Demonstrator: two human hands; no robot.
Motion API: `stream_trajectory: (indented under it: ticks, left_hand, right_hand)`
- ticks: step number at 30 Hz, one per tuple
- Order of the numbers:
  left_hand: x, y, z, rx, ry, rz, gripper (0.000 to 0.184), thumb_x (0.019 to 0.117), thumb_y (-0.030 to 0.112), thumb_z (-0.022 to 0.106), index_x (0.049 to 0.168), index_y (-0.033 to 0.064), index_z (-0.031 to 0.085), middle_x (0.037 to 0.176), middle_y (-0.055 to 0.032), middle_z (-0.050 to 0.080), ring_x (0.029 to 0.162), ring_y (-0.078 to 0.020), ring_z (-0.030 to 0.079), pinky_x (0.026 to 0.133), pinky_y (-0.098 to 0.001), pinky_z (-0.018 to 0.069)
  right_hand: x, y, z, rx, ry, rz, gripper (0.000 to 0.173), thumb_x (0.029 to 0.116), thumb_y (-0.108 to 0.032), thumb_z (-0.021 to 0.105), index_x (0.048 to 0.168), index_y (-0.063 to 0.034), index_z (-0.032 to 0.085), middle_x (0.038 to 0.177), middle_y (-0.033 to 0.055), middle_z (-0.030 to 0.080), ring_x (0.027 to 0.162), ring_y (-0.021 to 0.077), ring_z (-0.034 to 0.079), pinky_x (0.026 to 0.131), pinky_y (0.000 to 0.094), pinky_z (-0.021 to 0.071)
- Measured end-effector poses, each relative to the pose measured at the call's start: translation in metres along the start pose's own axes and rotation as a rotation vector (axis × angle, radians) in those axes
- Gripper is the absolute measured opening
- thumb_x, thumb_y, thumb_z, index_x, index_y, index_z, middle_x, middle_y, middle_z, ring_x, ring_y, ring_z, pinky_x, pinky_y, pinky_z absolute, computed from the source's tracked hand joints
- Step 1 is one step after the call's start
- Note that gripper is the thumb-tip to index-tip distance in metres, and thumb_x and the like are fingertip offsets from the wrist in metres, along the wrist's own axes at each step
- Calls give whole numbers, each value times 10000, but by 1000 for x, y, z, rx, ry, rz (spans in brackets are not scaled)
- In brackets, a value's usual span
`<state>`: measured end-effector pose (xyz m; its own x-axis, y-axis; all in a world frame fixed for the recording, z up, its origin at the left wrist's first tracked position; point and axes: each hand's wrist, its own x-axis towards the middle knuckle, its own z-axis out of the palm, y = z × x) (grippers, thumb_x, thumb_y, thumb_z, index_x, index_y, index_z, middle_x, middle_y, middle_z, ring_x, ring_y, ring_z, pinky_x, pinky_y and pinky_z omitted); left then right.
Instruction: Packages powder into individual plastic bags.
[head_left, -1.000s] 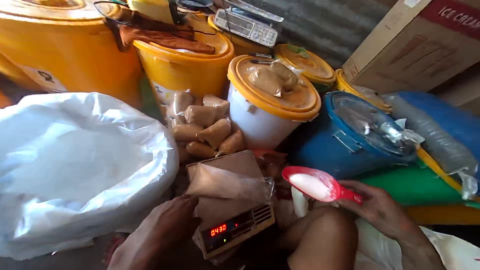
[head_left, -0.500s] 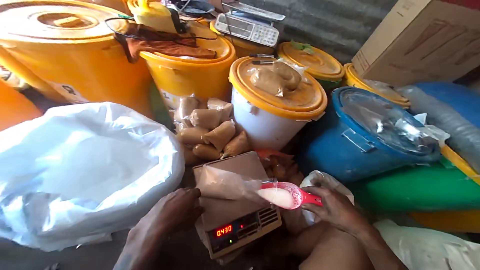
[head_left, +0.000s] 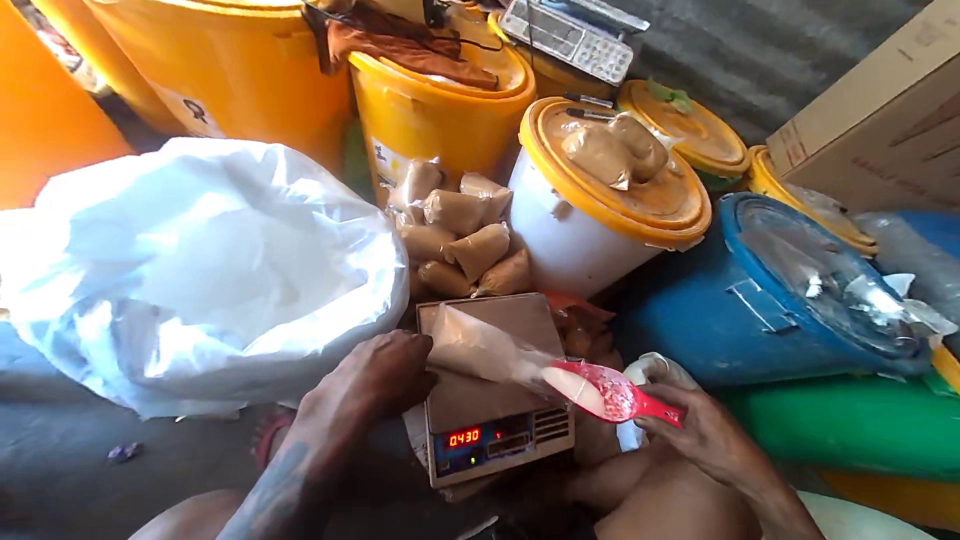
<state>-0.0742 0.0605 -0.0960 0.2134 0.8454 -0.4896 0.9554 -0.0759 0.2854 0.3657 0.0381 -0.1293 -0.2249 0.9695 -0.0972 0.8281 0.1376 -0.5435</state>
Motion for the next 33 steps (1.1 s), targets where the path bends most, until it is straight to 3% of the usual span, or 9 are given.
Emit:
stream_trajectory:
  ticks: [7,12,17,22,27,33]
  left_hand:
    - [-2,-4,2,0,7,-15,340,1008,389,602,1155,92,675,1062,-154,697,1037,-357,676,877,-596,529]
    - [0,-10,3,-24,4,7,362,1011,376,618,1203,75,677,1085,-170,702,1060,-368,674,905,-610,519]
    - [4,-11,3,-23,14,19,346,1011,363,619,1179,67,682,1082,-181,701,1060,-379,672,903,-620,515]
    - [7,-12,0,-11,5,7,360,1010,382,621,1179,68,676,1071,-175,699,1044,-370,675,896,-612,519]
    - [6,-12,-3,-13,-5,-15,369,1014,382,625,1202,68,672,1082,-185,698,1056,-378,671,909,-613,514]
    - [6,-14,-2,-16,6,2,362,1013,370,628,1201,64,671,1096,-184,697,1070,-376,669,921,-606,513]
  right_hand:
    - [-6,5,-1,27,41,5,396,816,-360,767,1149,-147,753,979,0,767,862,117,735,807,399,623]
    - [-11,7,2,30,47,36,405,819,-373,766,1157,-149,748,975,2,766,851,118,735,799,393,626]
    - [-8,8,0,-36,44,52,433,830,-397,759,1186,-151,741,1007,33,764,902,183,736,839,504,600]
    - [-4,7,-2,-32,28,41,422,824,-406,760,1175,-173,743,997,13,764,893,173,736,823,498,605]
    - [-3,7,-1,-84,45,63,410,821,-383,773,1167,-167,746,985,41,763,890,219,738,815,550,590]
    - [-7,13,1,6,34,52,424,813,-383,780,1161,-142,747,1002,24,764,893,168,735,837,467,606]
